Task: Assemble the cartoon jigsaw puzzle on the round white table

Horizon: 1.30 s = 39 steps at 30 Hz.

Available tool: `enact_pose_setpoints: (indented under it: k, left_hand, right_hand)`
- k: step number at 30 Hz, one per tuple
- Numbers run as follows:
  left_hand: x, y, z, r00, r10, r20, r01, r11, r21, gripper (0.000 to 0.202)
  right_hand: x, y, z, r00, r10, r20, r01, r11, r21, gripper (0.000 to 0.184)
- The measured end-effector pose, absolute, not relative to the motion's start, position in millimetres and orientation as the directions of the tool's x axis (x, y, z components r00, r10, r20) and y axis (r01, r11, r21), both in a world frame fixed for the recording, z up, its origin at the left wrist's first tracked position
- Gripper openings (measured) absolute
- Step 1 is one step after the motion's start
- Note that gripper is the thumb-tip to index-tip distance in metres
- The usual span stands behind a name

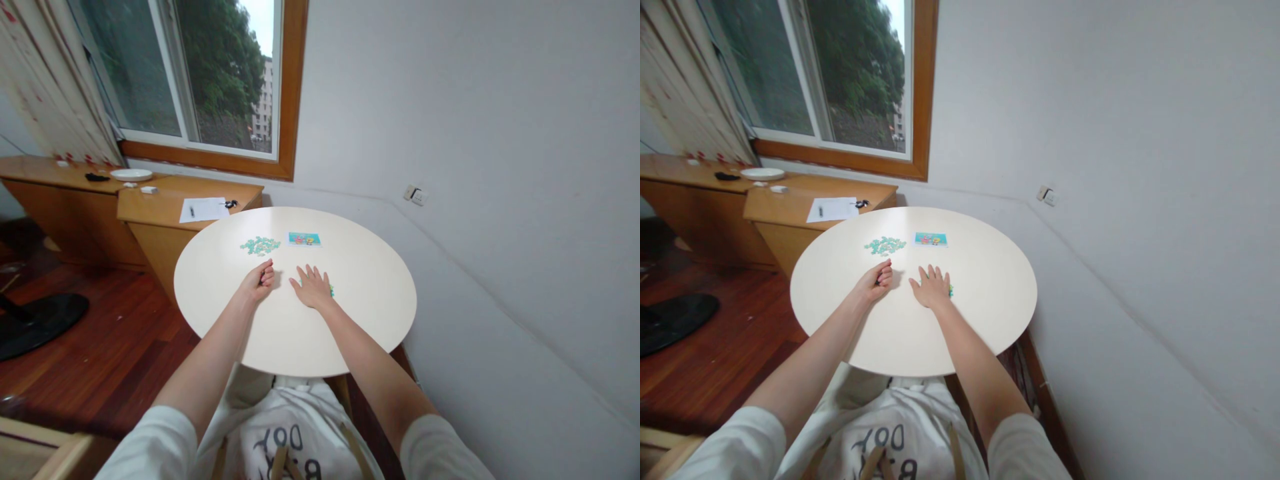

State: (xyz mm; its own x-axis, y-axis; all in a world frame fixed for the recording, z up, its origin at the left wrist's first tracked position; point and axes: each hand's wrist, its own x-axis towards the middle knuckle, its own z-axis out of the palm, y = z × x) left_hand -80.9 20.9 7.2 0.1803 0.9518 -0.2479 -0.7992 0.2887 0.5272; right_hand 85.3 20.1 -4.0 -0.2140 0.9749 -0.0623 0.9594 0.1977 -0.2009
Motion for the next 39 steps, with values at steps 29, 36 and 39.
enact_pose_setpoints:
  k: [29, 36, 39]
  left_hand:
    - [-80, 21, 7, 0.176, 0.946, -0.273, -0.810, 0.297, 0.505, 0.028]
    - [-80, 21, 6, 0.180, 0.947, -0.266, -0.809, 0.296, 0.508, 0.029]
    - [-80, 20, 7, 0.176, 0.947, -0.268, -0.809, 0.294, 0.508, 0.028]
  right_hand:
    - [121, 33, -9, -0.096, 0.992, -0.083, 0.980, 0.079, -0.183, 0.072]
    - [120, 17, -9, -0.144, 0.986, -0.088, 0.974, 0.125, -0.187, 0.073]
    - [122, 23, 1, -0.172, 0.971, -0.168, 0.966, 0.133, -0.223, 0.074]
